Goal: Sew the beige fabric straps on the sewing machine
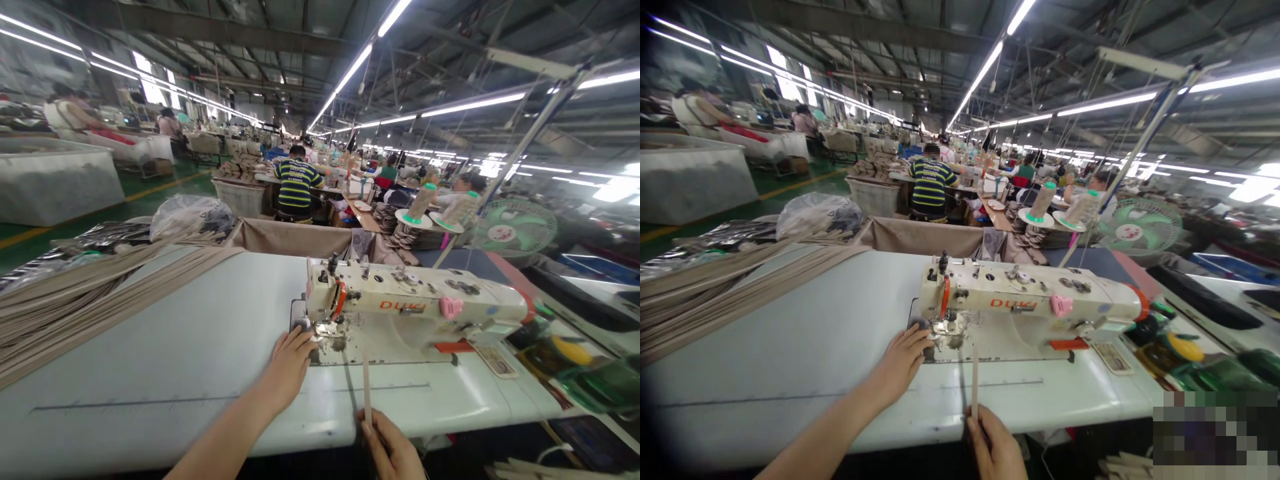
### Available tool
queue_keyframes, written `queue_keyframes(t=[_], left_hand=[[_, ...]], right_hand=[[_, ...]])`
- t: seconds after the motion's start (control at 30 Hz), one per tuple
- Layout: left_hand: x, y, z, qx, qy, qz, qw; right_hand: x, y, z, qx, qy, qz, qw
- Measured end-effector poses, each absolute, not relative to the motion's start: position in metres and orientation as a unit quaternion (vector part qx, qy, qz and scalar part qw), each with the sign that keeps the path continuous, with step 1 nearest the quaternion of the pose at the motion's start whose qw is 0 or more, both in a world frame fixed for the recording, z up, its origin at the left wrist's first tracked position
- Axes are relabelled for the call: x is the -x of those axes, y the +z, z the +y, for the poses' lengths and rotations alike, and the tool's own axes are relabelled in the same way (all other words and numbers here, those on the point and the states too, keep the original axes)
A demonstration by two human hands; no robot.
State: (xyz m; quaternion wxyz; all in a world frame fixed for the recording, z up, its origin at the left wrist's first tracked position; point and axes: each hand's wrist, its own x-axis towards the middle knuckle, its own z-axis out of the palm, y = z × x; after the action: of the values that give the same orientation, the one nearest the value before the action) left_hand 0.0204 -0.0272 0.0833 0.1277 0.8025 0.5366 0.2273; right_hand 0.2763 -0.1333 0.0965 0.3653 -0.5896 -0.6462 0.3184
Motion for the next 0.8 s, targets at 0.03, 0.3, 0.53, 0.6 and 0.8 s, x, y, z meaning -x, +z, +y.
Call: queue_keyframes(t=[0.03,0.3,0.53,0.6,0.8], left_hand=[[-0.017,0.088,-0.025,-0.804,0.218,0.533,0.15],[0.007,0.1,0.004,-0.799,0.253,0.475,0.269],[0.01,0.1,0.015,-0.785,0.273,0.475,0.29],[0.01,0.1,0.016,-0.78,0.276,0.478,0.294],[0.01,0.098,0.019,-0.771,0.279,0.492,0.292]], right_hand=[[-0.274,0.1,-0.133,0.584,0.324,-0.654,0.354],[-0.255,0.107,-0.133,0.574,0.35,-0.671,0.313],[-0.25,0.105,-0.131,0.577,0.353,-0.671,0.303],[-0.249,0.105,-0.13,0.577,0.358,-0.672,0.295],[-0.243,0.106,-0.127,0.577,0.37,-0.672,0.279]])
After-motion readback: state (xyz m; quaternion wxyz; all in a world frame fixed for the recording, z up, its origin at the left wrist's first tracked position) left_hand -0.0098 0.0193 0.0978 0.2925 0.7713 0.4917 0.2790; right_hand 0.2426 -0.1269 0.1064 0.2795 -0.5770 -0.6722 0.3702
